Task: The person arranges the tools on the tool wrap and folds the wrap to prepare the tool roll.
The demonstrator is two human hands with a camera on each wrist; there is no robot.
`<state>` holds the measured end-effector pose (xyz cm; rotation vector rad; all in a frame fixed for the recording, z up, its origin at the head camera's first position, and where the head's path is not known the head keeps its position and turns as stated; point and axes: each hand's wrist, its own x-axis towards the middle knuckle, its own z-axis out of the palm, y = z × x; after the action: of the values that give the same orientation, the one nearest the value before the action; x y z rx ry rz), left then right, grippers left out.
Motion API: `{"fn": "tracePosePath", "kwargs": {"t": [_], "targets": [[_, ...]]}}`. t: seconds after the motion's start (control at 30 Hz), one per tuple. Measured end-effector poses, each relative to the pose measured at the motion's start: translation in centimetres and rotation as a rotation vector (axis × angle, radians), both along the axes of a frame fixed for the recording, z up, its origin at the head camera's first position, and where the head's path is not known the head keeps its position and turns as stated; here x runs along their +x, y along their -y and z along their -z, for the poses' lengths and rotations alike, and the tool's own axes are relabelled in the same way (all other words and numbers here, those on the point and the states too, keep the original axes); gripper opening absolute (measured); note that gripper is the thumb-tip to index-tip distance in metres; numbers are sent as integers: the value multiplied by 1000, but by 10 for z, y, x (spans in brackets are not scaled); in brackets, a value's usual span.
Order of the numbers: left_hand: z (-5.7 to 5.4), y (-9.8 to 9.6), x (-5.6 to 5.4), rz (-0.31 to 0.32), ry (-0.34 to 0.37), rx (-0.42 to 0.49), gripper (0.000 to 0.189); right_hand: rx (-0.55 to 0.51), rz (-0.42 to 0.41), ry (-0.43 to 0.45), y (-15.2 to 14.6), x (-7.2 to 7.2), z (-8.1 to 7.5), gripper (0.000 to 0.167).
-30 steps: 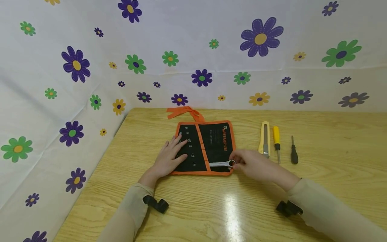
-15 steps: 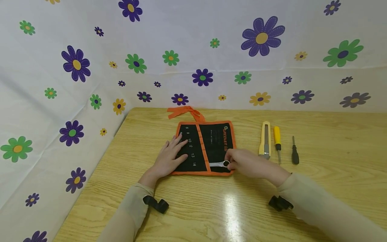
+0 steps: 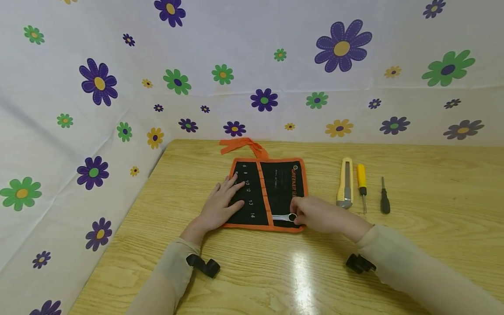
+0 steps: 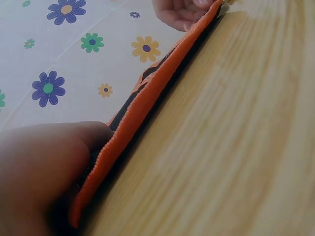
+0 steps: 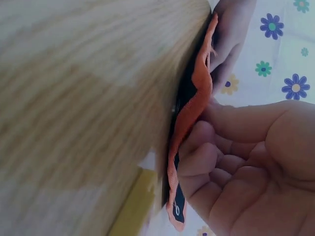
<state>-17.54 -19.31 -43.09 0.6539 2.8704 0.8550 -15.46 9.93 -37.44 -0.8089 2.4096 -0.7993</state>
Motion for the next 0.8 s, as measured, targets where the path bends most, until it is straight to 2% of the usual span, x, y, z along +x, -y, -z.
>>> {"fn": "tracePosePath", "kwargs": {"t": [0.2,0.5,0.73,0.8], "targets": [[1,-1,0,-2,4,1,55,-6,27,-40,-12,-4,-4,15],[1,0,-1,-3,-2,-5,55,22,162,-204,-58,-20,-13,22],[-1,0,-1,-4,-10,-9,55,67,185,-365,-91,-48,-15,23],[-1,0,-1,-6,-5,-9,55,91,203,-370,-100,-59,-15,25]]}}
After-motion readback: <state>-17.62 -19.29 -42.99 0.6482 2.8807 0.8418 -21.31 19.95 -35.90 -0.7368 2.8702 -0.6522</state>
